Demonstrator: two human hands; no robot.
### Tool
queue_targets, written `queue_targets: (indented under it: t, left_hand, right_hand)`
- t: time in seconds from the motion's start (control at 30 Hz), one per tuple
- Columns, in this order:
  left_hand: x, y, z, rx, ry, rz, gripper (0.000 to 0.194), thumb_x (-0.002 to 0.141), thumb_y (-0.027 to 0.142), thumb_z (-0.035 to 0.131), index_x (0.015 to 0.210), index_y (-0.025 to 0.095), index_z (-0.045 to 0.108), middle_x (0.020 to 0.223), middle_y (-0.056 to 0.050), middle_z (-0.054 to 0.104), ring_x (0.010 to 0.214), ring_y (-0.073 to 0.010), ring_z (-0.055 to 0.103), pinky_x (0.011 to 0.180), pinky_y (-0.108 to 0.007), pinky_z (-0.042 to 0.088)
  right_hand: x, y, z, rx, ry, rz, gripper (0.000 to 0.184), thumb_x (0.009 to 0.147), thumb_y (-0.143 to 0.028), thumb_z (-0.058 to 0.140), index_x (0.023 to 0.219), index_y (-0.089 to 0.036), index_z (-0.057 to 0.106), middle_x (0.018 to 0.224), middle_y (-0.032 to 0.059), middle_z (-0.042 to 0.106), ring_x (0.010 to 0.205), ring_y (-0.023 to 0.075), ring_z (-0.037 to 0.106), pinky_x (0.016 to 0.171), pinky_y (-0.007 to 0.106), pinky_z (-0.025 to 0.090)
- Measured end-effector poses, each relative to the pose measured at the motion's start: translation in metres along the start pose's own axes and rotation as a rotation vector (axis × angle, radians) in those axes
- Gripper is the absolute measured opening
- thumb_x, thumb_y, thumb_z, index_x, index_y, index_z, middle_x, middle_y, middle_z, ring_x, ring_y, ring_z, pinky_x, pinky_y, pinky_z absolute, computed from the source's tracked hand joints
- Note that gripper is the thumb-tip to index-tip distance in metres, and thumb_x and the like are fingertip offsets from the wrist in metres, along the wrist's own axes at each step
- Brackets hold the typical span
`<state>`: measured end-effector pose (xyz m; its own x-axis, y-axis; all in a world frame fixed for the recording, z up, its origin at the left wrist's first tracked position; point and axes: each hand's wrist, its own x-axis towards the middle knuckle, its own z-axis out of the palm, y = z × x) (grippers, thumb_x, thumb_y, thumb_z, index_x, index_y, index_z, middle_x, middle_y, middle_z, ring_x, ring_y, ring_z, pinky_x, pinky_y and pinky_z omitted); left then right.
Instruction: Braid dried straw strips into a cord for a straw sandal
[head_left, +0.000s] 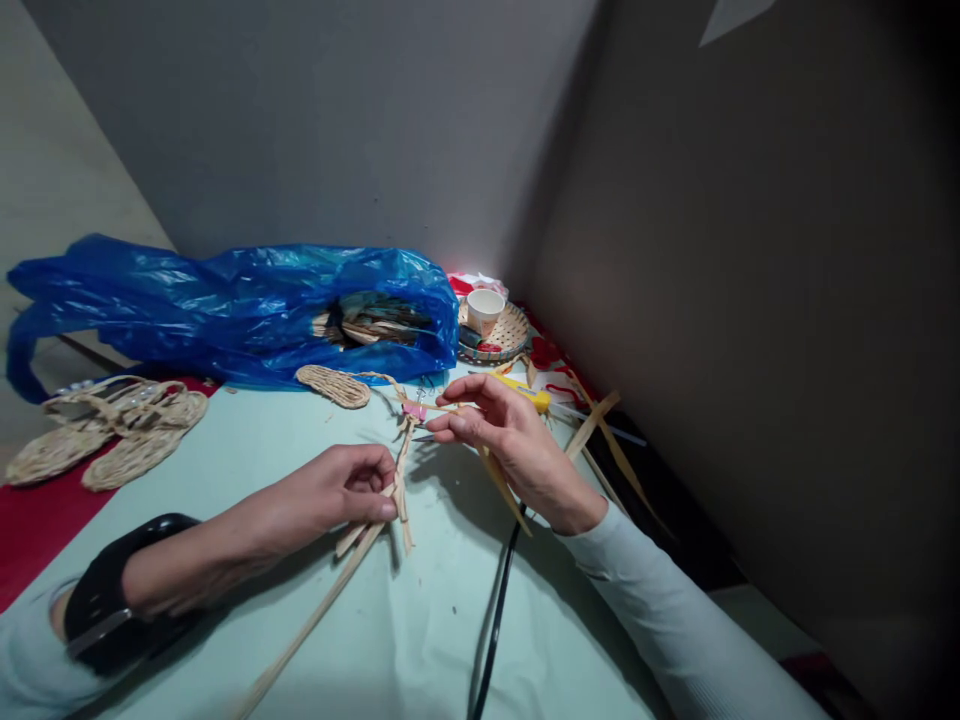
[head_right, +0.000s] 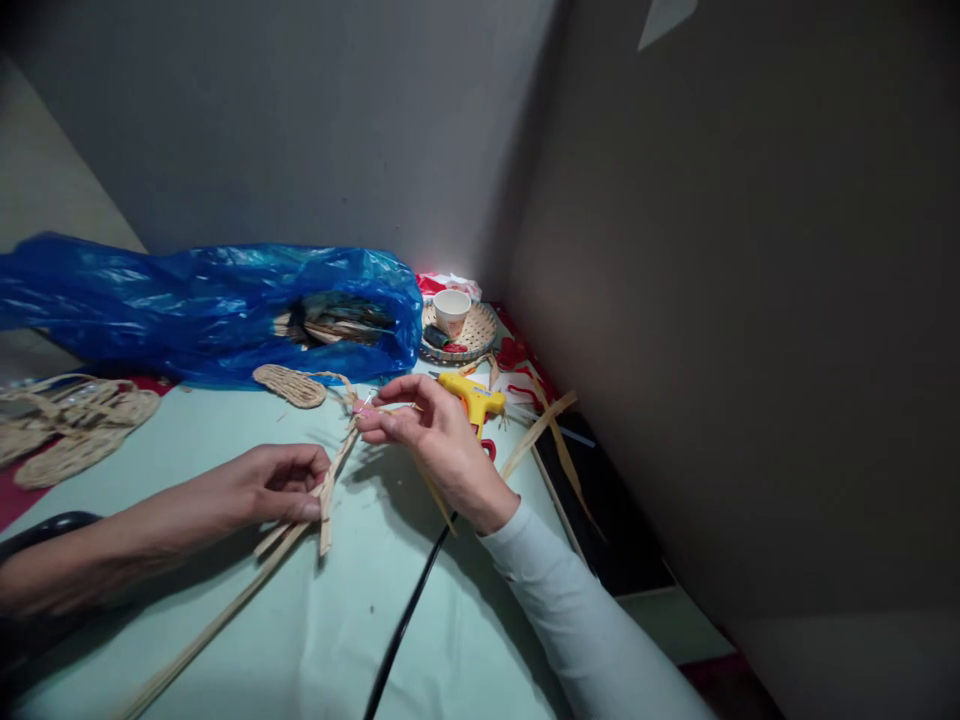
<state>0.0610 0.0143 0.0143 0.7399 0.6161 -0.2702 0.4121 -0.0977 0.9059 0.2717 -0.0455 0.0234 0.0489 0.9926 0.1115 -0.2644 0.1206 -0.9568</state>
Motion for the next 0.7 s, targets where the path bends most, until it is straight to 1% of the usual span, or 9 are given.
queue_targets:
  t: [0.03, 0.1, 0.13, 0.2, 0.27, 0.33, 0.47, 0.57, 0.7]
  left_hand:
    - [-0.001, -0.001, 0.001, -0.052, -0.005, -0.001, 0.021, 0.075, 0.038, 0.070, 0.076, 0.021, 0.056, 0.070, 0.003, 0.057, 0.065, -0.0164, 0.052, 0.060, -0.027, 0.039]
    - [-0.005, -0.002, 0.006, -0.202, -0.023, -0.016, 0.021, 0.079, 0.038, 0.070, 0.081, 0.022, 0.057, 0.075, 0.002, 0.059, 0.068, -0.0161, 0.053, 0.062, -0.027, 0.041]
    - [-0.006, -0.003, 0.008, -0.290, -0.034, -0.032, 0.020, 0.080, 0.038, 0.070, 0.083, 0.022, 0.058, 0.077, 0.002, 0.059, 0.069, -0.0156, 0.054, 0.062, -0.027, 0.042]
    - [-0.010, -0.006, 0.013, -0.440, -0.049, -0.064, 0.021, 0.082, 0.037, 0.073, 0.087, 0.023, 0.059, 0.081, 0.003, 0.059, 0.073, -0.0159, 0.056, 0.065, -0.027, 0.044]
    - [-0.012, -0.009, 0.017, -0.485, -0.036, -0.065, 0.021, 0.083, 0.037, 0.074, 0.090, 0.024, 0.058, 0.082, 0.003, 0.058, 0.079, -0.0179, 0.058, 0.070, -0.029, 0.045]
    - [-0.012, -0.013, 0.018, -0.469, -0.009, -0.028, 0.021, 0.084, 0.036, 0.073, 0.090, 0.024, 0.056, 0.082, 0.003, 0.058, 0.082, -0.0190, 0.058, 0.072, -0.030, 0.045]
    - [-0.008, -0.020, 0.017, -0.388, 0.049, 0.040, 0.019, 0.082, 0.030, 0.072, 0.087, 0.023, 0.055, 0.081, 0.004, 0.058, 0.078, -0.0157, 0.055, 0.068, -0.028, 0.041]
    - [-0.007, -0.025, 0.016, -0.378, 0.010, 0.043, 0.014, 0.086, 0.029, 0.067, 0.088, 0.023, 0.055, 0.078, 0.004, 0.061, 0.070, -0.0147, 0.057, 0.066, -0.029, 0.043]
    - [-0.009, -0.027, 0.014, -0.411, -0.069, 0.039, 0.014, 0.092, 0.034, 0.062, 0.091, 0.022, 0.055, 0.073, 0.001, 0.069, 0.065, -0.0163, 0.061, 0.066, -0.031, 0.044]
  right_hand:
    - [-0.001, 0.000, 0.001, -0.012, 0.002, 0.000, 0.017, 0.080, -0.021, 0.075, 0.092, -0.020, 0.063, 0.092, 0.0024, 0.071, 0.081, 0.0162, 0.072, 0.078, 0.030, 0.057]
    - [-0.004, 0.000, 0.002, -0.065, 0.021, 0.024, 0.015, 0.079, -0.017, 0.067, 0.091, -0.020, 0.061, 0.099, 0.0037, 0.069, 0.074, 0.0154, 0.070, 0.062, 0.026, 0.054]
    - [-0.005, 0.001, 0.003, -0.108, 0.035, 0.049, 0.015, 0.077, -0.014, 0.064, 0.090, -0.021, 0.060, 0.098, 0.0034, 0.069, 0.069, 0.0146, 0.068, 0.054, 0.025, 0.049]
    - [-0.009, 0.003, 0.006, -0.228, 0.041, 0.125, 0.018, 0.076, -0.012, 0.059, 0.091, -0.021, 0.058, 0.087, 0.0017, 0.067, 0.060, 0.0137, 0.063, 0.048, 0.024, 0.040]
    - [-0.013, 0.006, 0.010, -0.364, 0.018, 0.209, 0.017, 0.078, -0.017, 0.064, 0.093, -0.022, 0.057, 0.073, -0.0014, 0.062, 0.053, 0.0134, 0.058, 0.049, 0.026, 0.038]
    - [-0.016, 0.012, 0.015, -0.459, -0.030, 0.274, 0.019, 0.081, -0.029, 0.071, 0.091, -0.022, 0.056, 0.068, -0.0030, 0.058, 0.051, 0.0131, 0.054, 0.050, 0.026, 0.036]
    - [-0.017, 0.020, 0.020, -0.500, -0.178, 0.322, 0.034, 0.081, -0.048, 0.076, 0.075, -0.019, 0.058, 0.063, -0.0026, 0.053, 0.055, 0.0113, 0.043, 0.050, 0.025, 0.029]
    - [-0.016, 0.019, 0.018, -0.443, -0.239, 0.344, 0.043, 0.079, -0.056, 0.075, 0.072, -0.017, 0.058, 0.063, -0.0027, 0.051, 0.058, 0.0108, 0.038, 0.051, 0.025, 0.028]
    - [-0.015, 0.013, 0.015, -0.430, -0.281, 0.386, 0.043, 0.081, -0.056, 0.073, 0.074, -0.016, 0.062, 0.062, -0.0034, 0.049, 0.057, 0.0099, 0.036, 0.050, 0.024, 0.026]
